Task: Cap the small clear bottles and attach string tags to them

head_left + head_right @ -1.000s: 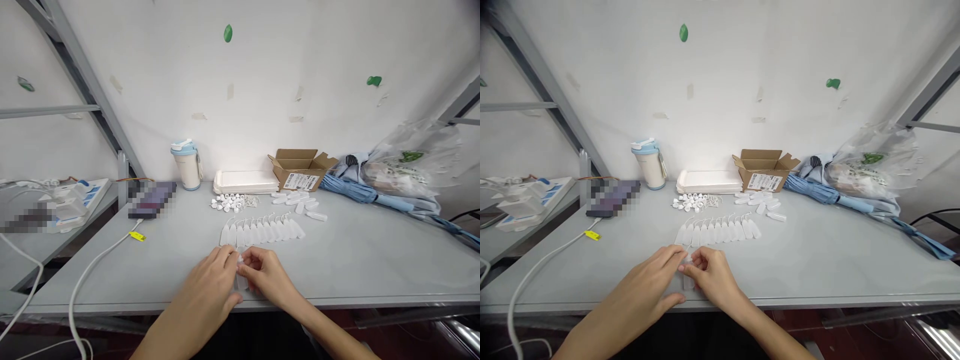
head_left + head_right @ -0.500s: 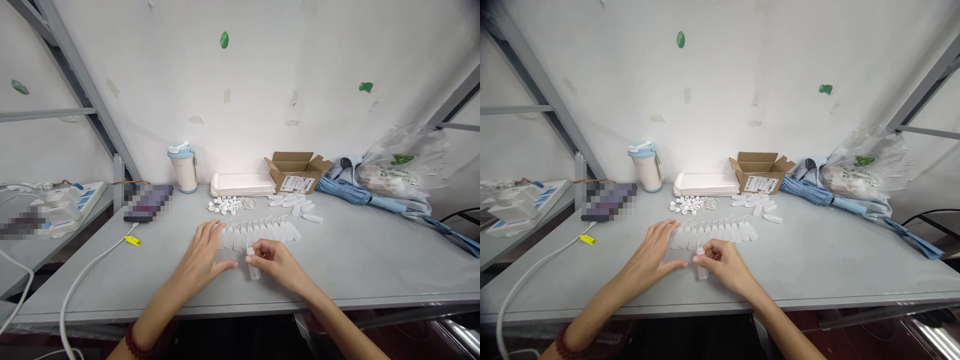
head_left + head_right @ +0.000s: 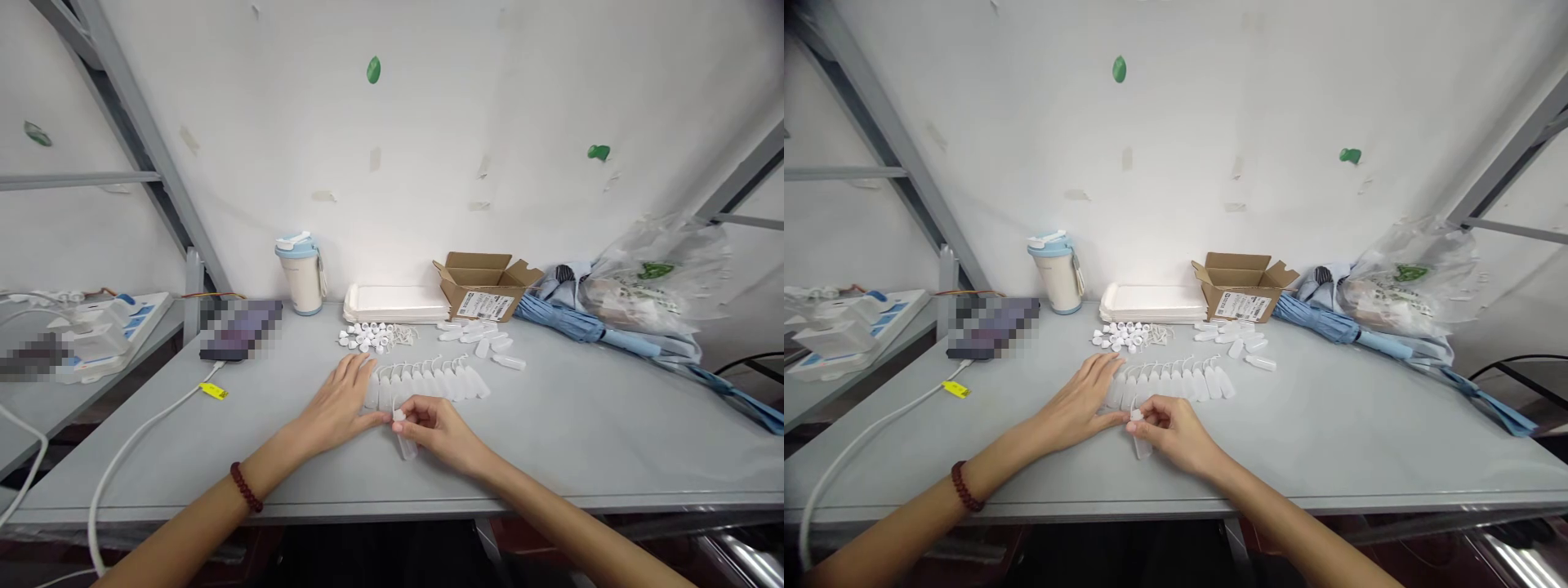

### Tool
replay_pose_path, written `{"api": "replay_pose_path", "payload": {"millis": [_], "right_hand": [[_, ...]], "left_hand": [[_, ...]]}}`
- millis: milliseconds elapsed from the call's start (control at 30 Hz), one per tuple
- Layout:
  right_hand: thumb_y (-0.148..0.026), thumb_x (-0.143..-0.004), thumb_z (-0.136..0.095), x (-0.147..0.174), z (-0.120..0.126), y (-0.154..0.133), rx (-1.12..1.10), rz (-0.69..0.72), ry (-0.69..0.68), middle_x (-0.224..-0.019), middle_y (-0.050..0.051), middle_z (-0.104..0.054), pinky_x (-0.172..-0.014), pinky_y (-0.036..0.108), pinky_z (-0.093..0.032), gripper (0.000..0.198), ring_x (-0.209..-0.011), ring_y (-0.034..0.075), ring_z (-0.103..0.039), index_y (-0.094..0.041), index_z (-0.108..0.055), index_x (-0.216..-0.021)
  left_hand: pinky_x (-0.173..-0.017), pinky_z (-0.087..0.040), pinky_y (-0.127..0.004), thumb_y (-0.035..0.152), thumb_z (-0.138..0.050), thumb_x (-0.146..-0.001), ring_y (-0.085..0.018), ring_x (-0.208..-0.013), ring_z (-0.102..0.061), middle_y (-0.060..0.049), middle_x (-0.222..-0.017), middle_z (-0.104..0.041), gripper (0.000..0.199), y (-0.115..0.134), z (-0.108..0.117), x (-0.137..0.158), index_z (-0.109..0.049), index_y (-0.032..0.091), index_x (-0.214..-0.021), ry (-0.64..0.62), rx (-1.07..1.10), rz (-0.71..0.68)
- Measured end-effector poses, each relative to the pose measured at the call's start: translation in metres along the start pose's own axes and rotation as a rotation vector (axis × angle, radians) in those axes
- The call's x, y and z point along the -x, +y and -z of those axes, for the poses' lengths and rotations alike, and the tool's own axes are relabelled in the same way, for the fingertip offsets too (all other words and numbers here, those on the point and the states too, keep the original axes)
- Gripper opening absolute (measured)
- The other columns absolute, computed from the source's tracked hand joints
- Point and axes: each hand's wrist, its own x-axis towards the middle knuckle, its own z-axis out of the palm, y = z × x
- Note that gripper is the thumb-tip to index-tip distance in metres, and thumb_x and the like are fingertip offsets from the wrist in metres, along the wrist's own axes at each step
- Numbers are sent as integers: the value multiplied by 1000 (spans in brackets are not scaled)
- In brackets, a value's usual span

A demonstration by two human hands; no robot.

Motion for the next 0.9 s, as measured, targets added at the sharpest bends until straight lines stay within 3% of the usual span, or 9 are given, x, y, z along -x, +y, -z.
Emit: {"api": "replay_pose_path", "payload": {"millis": [667, 900], "right_hand": [[-50, -70, -68, -19, 6, 1, 1, -10, -85, -55, -4, -50, -43, 19, -34, 38, -47, 7, -43, -14, -61, -78], [-47, -71, -68, 1, 17, -3, -10, 26, -144, -59, -4, -51, -52, 21, -35, 34, -54, 8, -45, -14, -61, -80]], "left_hand": [[-104, -33, -50, 52, -57, -78, -32, -129, -32, -16, -134, -42, 69, -17, 1, -22, -37, 16, -132, 23, -8, -118], [-104, -33, -52, 57, -57, -76, -33, -130, -30, -17, -138, -40, 75, -2, 5, -13, -34, 15, -135, 45, -17, -134]]}}
